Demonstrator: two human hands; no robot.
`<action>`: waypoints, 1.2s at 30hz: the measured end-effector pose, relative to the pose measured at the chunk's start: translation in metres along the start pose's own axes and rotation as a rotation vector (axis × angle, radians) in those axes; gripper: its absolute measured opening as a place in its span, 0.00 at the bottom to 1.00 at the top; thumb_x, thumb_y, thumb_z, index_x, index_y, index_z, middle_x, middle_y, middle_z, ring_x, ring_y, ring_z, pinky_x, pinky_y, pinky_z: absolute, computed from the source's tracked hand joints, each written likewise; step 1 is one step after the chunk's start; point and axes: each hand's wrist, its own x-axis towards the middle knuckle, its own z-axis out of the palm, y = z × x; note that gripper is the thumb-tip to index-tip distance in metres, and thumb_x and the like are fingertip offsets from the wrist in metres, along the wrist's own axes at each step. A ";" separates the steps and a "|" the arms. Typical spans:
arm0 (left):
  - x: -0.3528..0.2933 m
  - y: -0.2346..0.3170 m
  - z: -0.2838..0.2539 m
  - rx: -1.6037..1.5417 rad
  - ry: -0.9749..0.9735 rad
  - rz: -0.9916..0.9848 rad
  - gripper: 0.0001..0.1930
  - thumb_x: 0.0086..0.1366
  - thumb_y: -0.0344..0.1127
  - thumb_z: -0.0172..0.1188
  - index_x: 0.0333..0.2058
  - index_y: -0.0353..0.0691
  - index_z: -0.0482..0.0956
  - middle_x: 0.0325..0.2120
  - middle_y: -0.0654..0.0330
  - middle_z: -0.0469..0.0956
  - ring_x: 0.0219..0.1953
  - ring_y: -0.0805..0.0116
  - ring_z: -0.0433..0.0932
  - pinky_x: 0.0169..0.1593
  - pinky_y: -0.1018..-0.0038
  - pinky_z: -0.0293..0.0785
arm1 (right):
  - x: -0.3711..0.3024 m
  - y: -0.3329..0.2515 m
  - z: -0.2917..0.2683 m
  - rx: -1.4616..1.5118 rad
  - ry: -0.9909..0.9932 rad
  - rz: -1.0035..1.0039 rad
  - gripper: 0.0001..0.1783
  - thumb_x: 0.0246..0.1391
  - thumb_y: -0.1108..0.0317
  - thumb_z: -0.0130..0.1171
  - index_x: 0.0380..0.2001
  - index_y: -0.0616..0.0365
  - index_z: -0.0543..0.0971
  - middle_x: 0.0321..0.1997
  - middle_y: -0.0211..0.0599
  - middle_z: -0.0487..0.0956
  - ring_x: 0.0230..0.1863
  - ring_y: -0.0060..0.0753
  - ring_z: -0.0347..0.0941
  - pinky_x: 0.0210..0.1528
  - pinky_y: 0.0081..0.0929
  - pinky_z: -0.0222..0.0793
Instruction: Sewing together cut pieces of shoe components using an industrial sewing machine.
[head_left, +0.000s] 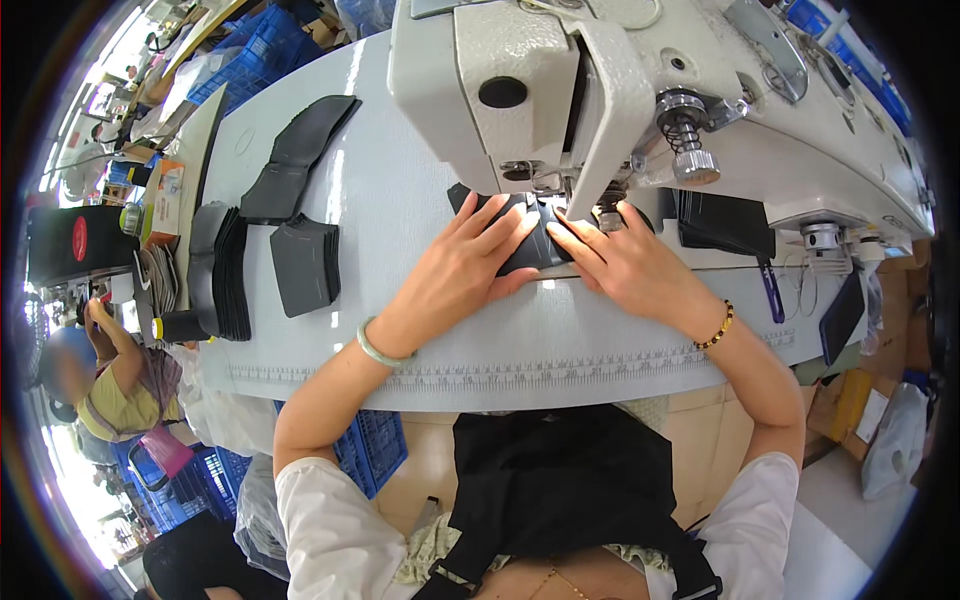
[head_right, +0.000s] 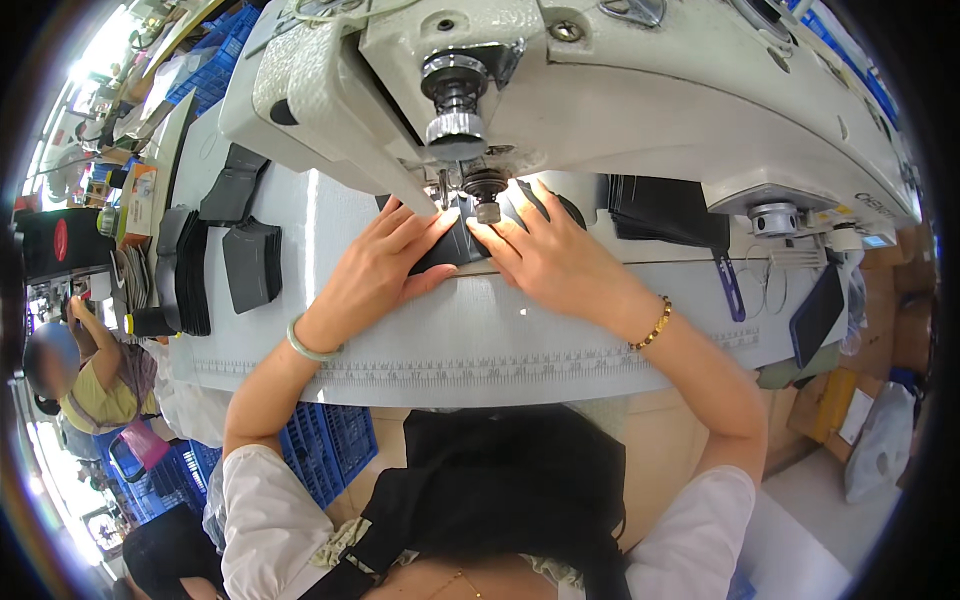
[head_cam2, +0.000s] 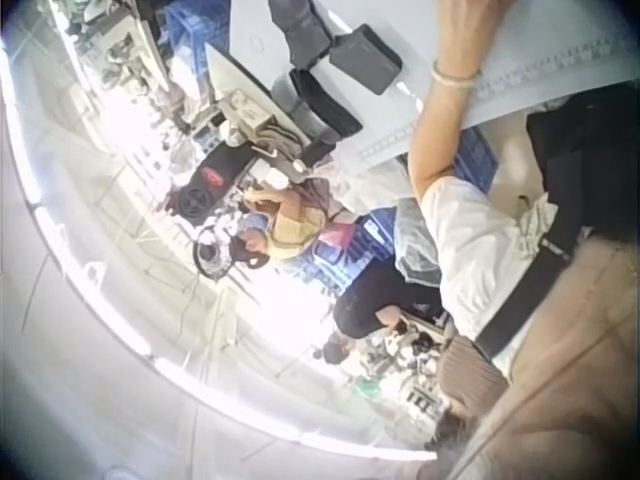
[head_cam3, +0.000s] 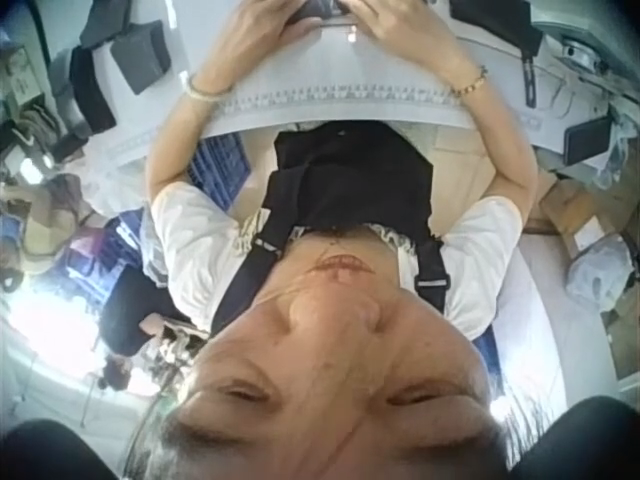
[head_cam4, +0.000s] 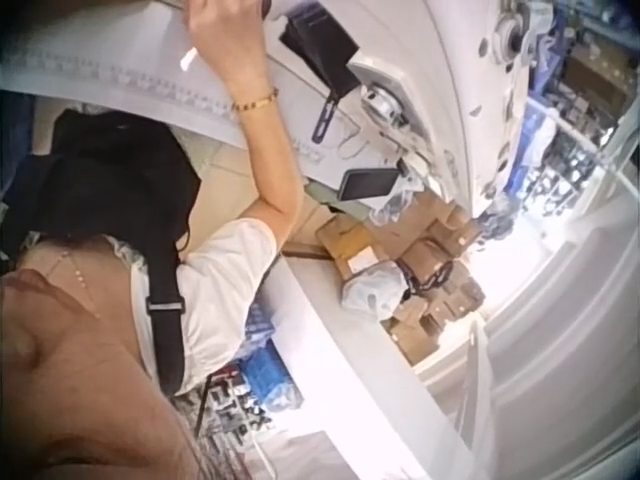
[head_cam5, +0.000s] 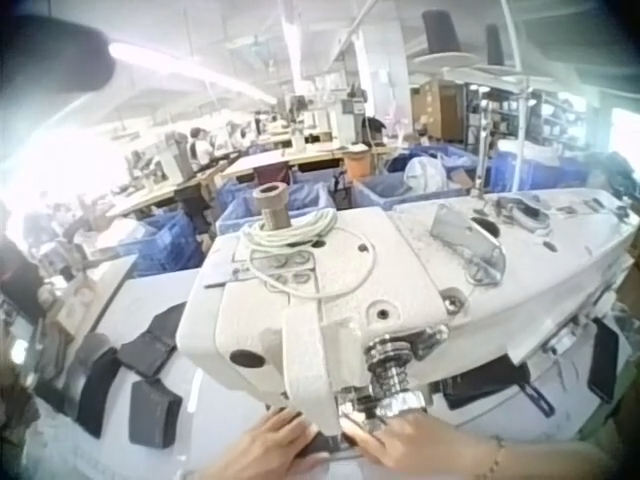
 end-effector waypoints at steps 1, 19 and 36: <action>0.001 0.000 -0.001 -0.012 0.006 -0.004 0.24 0.58 0.46 0.61 0.44 0.30 0.75 0.47 0.54 0.69 0.56 0.55 0.66 0.61 0.58 0.63 | 0.000 0.001 0.000 -0.003 -0.012 -0.002 0.27 0.51 0.67 0.59 0.55 0.61 0.71 0.53 0.38 0.74 0.40 0.33 0.70 0.55 0.43 0.61; 0.007 0.014 0.006 0.106 0.048 0.031 0.25 0.49 0.29 0.61 0.49 0.30 0.70 0.45 0.47 0.72 0.52 0.51 0.73 0.51 0.66 0.75 | 0.005 -0.010 0.001 -0.141 0.047 -0.102 0.24 0.45 0.69 0.55 0.46 0.74 0.73 0.47 0.51 0.74 0.54 0.46 0.69 0.59 0.38 0.62; 0.002 0.014 0.012 0.027 0.178 0.029 0.24 0.45 0.21 0.61 0.45 0.28 0.73 0.44 0.52 0.73 0.44 0.56 0.77 0.44 0.69 0.77 | 0.003 -0.003 0.005 -0.085 0.139 -0.187 0.17 0.45 0.70 0.54 0.38 0.69 0.73 0.42 0.45 0.76 0.45 0.37 0.72 0.50 0.32 0.68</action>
